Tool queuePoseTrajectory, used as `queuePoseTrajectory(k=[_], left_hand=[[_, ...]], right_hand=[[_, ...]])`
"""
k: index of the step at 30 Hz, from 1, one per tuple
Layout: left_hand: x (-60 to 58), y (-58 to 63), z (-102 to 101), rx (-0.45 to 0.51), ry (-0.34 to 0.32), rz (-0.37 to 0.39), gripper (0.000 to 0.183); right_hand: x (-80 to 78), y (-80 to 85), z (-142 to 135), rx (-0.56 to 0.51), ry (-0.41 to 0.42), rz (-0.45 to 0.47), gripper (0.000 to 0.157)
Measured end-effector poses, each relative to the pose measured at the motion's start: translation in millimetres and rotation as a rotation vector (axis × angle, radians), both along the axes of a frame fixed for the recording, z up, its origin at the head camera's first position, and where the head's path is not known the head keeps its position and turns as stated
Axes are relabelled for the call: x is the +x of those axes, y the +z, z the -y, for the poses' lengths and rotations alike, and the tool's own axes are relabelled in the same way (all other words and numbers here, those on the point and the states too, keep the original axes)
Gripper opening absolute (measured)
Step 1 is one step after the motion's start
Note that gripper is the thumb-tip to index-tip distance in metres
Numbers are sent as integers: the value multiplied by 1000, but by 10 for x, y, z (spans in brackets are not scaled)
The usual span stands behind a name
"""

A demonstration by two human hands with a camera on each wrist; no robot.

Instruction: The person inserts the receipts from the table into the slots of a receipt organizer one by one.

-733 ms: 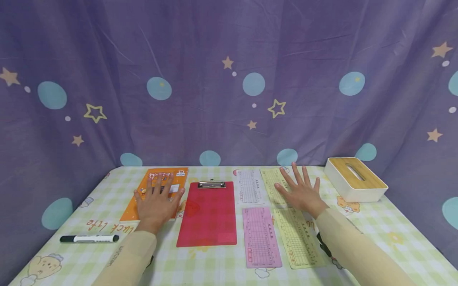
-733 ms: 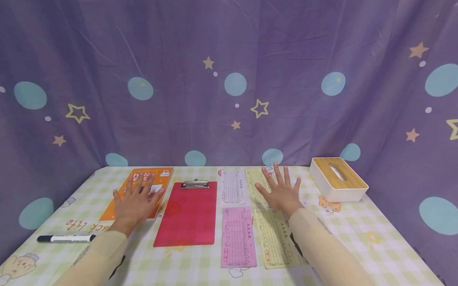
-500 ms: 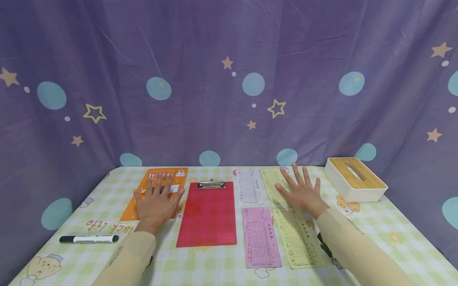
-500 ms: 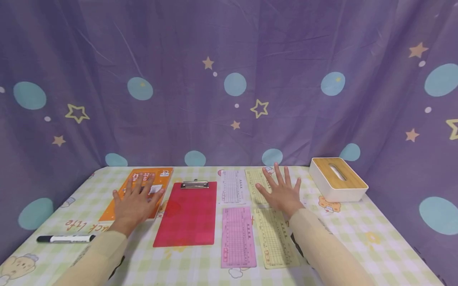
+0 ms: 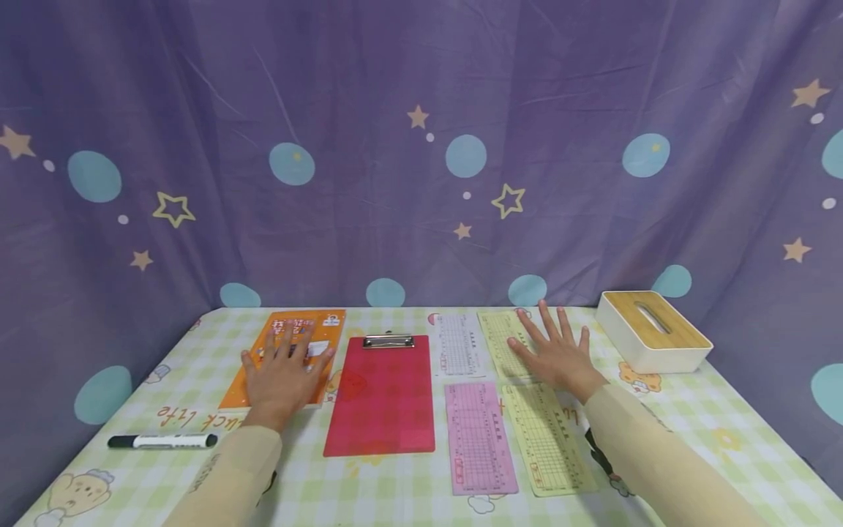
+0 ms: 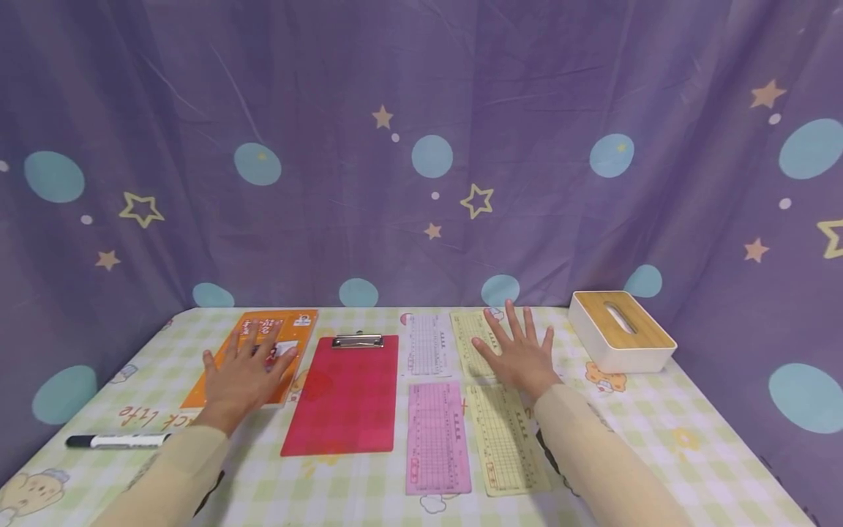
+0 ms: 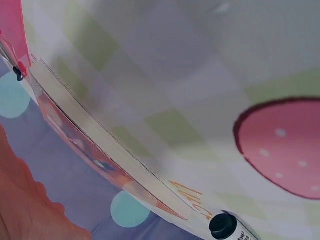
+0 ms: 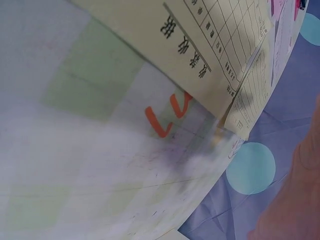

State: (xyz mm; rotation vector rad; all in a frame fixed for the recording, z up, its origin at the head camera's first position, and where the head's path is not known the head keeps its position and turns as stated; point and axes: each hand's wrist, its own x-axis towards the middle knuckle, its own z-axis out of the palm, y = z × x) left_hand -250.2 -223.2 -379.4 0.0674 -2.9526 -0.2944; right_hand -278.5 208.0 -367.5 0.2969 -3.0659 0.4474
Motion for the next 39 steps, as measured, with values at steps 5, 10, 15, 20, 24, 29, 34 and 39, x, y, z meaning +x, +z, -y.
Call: queuePoseTrajectory(k=[5, 10, 15, 20, 24, 29, 34, 39], left_hand=[[-5, -7, 15, 7, -2, 9, 75], [-6, -8, 18, 9, 2, 25, 76], [6, -3, 24, 6, -2, 26, 76], [9, 10, 27, 3, -12, 16, 76], [-2, 45, 24, 1, -27, 0, 76], [-38, 110, -7, 3, -50, -20, 76], [-86, 174, -72, 12, -77, -60, 76], [-120, 247, -162, 27, -73, -64, 77]], right_hand=[[-26, -23, -7, -3, 7, 1, 75], [-52, -41, -21, -4, 9, 1, 77], [-41, 12, -18, 4, 14, -4, 75], [-37, 55, -29, 7, 19, -4, 75], [-42, 70, -42, 3, 27, -16, 75], [-59, 76, -58, 5, 46, -73, 70], [-71, 91, -85, 6, 75, -167, 64], [-49, 136, -126, 2, 116, -248, 61]])
